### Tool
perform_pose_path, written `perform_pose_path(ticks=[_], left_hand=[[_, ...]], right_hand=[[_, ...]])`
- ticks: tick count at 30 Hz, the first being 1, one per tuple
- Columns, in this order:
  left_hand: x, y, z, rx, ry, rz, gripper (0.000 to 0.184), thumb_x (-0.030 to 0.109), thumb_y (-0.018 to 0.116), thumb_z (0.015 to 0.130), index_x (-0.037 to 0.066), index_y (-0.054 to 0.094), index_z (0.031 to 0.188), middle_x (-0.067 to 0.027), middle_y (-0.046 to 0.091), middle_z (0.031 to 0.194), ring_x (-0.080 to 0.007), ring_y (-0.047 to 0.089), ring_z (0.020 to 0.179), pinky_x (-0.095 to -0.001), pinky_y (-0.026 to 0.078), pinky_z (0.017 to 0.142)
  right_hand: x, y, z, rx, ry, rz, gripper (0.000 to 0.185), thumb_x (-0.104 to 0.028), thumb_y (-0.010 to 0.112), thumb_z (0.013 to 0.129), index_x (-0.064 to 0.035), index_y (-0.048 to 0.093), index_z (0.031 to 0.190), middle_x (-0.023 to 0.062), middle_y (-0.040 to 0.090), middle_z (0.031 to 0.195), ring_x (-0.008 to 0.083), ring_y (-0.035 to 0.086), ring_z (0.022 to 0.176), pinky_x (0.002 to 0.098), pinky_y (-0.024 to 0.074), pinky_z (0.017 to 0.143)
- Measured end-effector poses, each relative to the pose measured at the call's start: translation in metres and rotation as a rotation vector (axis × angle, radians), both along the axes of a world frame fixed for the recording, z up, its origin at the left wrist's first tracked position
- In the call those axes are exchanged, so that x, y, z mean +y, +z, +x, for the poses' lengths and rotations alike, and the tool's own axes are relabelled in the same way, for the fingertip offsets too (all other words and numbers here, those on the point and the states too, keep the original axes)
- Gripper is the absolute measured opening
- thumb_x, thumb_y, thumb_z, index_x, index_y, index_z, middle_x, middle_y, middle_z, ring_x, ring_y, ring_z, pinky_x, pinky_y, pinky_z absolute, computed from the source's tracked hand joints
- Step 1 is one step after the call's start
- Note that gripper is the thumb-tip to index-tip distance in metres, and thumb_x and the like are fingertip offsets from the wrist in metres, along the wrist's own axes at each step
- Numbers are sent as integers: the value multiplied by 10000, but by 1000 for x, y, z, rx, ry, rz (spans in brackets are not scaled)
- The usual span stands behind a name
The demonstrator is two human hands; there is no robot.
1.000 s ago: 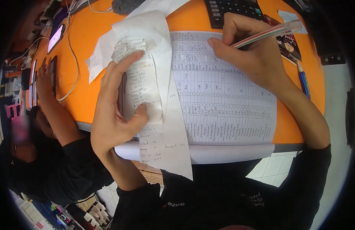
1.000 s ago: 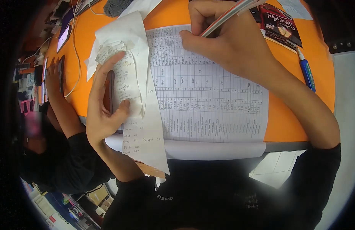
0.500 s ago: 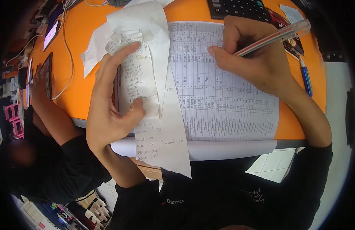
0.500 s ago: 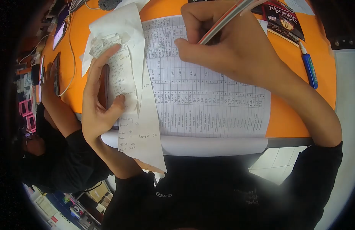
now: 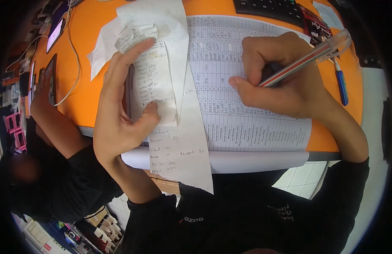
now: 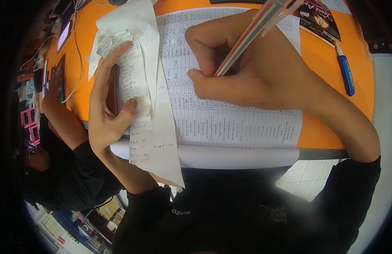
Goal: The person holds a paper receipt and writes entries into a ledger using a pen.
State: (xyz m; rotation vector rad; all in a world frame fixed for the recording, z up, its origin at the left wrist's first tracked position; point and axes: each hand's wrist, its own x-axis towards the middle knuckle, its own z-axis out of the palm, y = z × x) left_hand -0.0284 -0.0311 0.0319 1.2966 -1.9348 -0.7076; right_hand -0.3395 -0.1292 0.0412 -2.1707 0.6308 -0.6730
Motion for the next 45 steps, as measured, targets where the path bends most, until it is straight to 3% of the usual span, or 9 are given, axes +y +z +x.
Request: perform_pose_path(ticks=[9, 16, 24, 30, 33, 35, 37, 44, 45], left_hand=[[2, -1, -2, 2, 29, 6, 913, 6, 681, 682, 34, 561, 1587, -156, 545, 1256, -298, 558, 1240, -362, 376, 1200], [5, 3, 1, -119, 92, 29, 934, 97, 777, 680, 87, 563, 1589, -190, 547, 1204, -414, 541, 1194, -429, 401, 1146], [5, -4, 0, -88, 82, -24, 972, 158, 860, 691, 104, 553, 1611, -218, 600, 1318, -448, 552, 1247, -502, 438, 1148], [4, -5, -1, -64, 92, -53, 1011, 210, 918, 712, 100, 528, 1638, -230, 619, 1369, -446, 568, 1276, -504, 460, 1140], [5, -3, -1, -78, 94, -66, 1025, 217, 929, 715, 97, 516, 1646, -228, 623, 1377, -442, 572, 1283, -500, 461, 1140], [7, 1, -2, -93, 97, -63, 1033, 218, 932, 716, 94, 509, 1650, -227, 624, 1380, -441, 574, 1290, -499, 458, 1145], [8, 5, -1, -54, 83, 50, 1022, 93, 897, 712, 60, 510, 1657, -189, 548, 1575, -331, 502, 1507, -413, 320, 1294], [7, -4, 2, 138, 76, 20, 1034, -35, 827, 749, 5, 410, 1694, -202, 516, 1632, -309, 428, 1595, -415, 241, 1341], [7, -6, 3, 117, 85, 6, 1025, 14, 840, 764, 21, 402, 1691, -242, 548, 1575, -377, 481, 1535, -447, 306, 1309]], right_hand=[[2, 1, 0, -32, 83, 32, 400, -8, 877, 819, -121, 544, 627, 3, 586, 623, 91, 536, 523, 275, 331, 527], [0, 0, 1, -69, 63, 154, 360, -30, 863, 859, -96, 550, 694, -13, 579, 653, 53, 519, 559, 256, 340, 550], [0, 0, 1, -15, 34, 149, 302, -110, 867, 940, -88, 611, 781, 5, 634, 739, 57, 585, 614, 237, 394, 561], [5, -6, 10, 4, 218, -300, 207, -145, 897, 898, -94, 783, 1064, 68, 772, 982, 221, 719, 839, 311, 528, 703], [16, -2, 18, 13, 377, -418, 306, -155, 892, 884, -158, 798, 1176, 39, 834, 1242, 247, 678, 1135, 385, 548, 884], [20, -7, 20, 17, 382, -446, 335, -163, 898, 848, -150, 788, 1165, 46, 815, 1189, 258, 691, 1137, 391, 545, 896], [21, -8, 22, 20, 386, -478, 365, -171, 905, 813, -141, 778, 1153, 54, 796, 1136, 269, 705, 1139, 398, 542, 909], [19, -3, 20, 77, 384, -410, 331, -196, 911, 850, -160, 780, 1151, 36, 819, 1225, 267, 691, 1182, 404, 522, 963], [21, -3, 19, 110, 387, -381, 315, -205, 916, 859, -168, 792, 1146, 19, 834, 1294, 265, 679, 1190, 408, 517, 977]])
